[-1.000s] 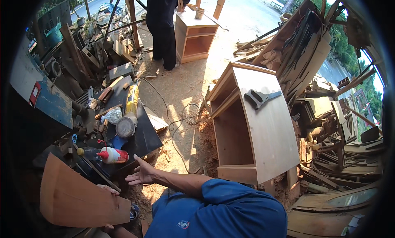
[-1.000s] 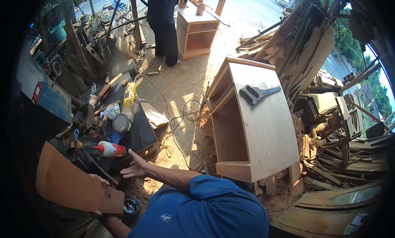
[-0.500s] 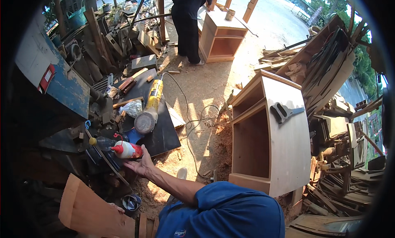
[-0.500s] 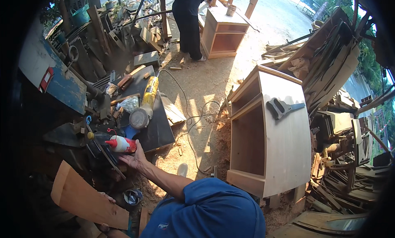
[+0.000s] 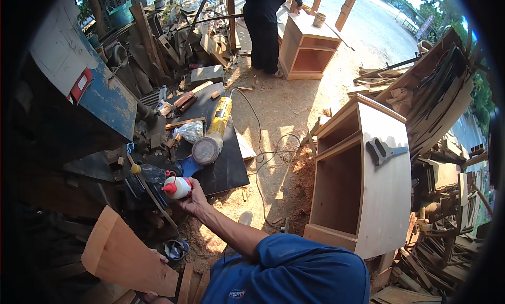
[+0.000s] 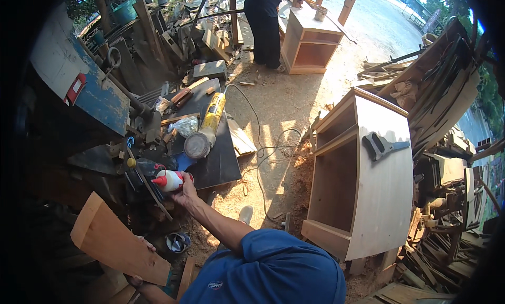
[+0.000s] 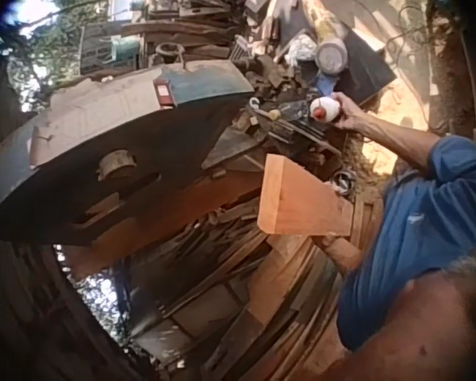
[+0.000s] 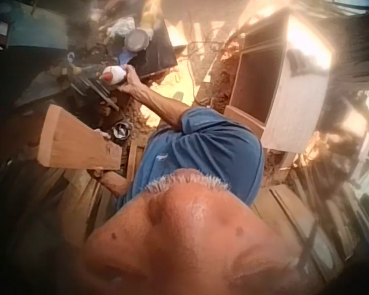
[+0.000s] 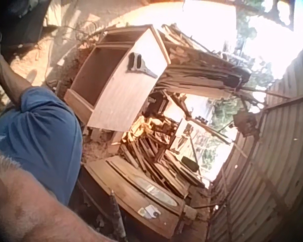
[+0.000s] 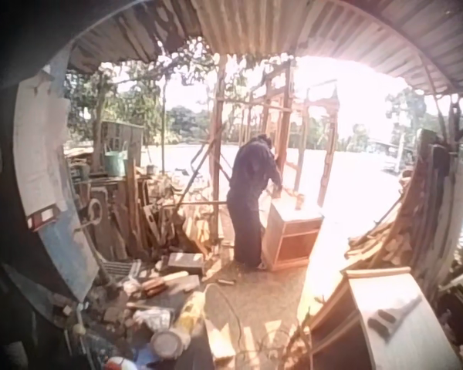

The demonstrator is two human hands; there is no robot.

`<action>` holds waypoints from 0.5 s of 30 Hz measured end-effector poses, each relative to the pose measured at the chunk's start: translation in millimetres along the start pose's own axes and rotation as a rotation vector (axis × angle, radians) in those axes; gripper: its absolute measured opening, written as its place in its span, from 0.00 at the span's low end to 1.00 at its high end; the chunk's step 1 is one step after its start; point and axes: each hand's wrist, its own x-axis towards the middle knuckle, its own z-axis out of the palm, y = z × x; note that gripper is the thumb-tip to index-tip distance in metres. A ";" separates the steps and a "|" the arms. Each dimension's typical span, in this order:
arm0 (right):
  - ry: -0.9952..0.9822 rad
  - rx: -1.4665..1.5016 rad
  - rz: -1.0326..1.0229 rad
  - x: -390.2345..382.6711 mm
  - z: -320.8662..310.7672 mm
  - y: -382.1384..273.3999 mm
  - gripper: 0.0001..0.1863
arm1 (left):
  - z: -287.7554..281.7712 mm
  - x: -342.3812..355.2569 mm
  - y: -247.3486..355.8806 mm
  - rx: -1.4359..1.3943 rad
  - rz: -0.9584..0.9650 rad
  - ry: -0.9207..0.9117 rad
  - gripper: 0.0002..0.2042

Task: The person constructs a wooden cabinet by manually sawing a notch into a wood panel, applying wood glue to a smaller piece of wood, and attaching it to the main structure.

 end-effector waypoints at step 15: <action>-0.262 -0.496 0.336 -199.6 -49.0 -119.5 0.38 | 2.9 30.3 17.0 -0.270 -0.150 -0.222 0.52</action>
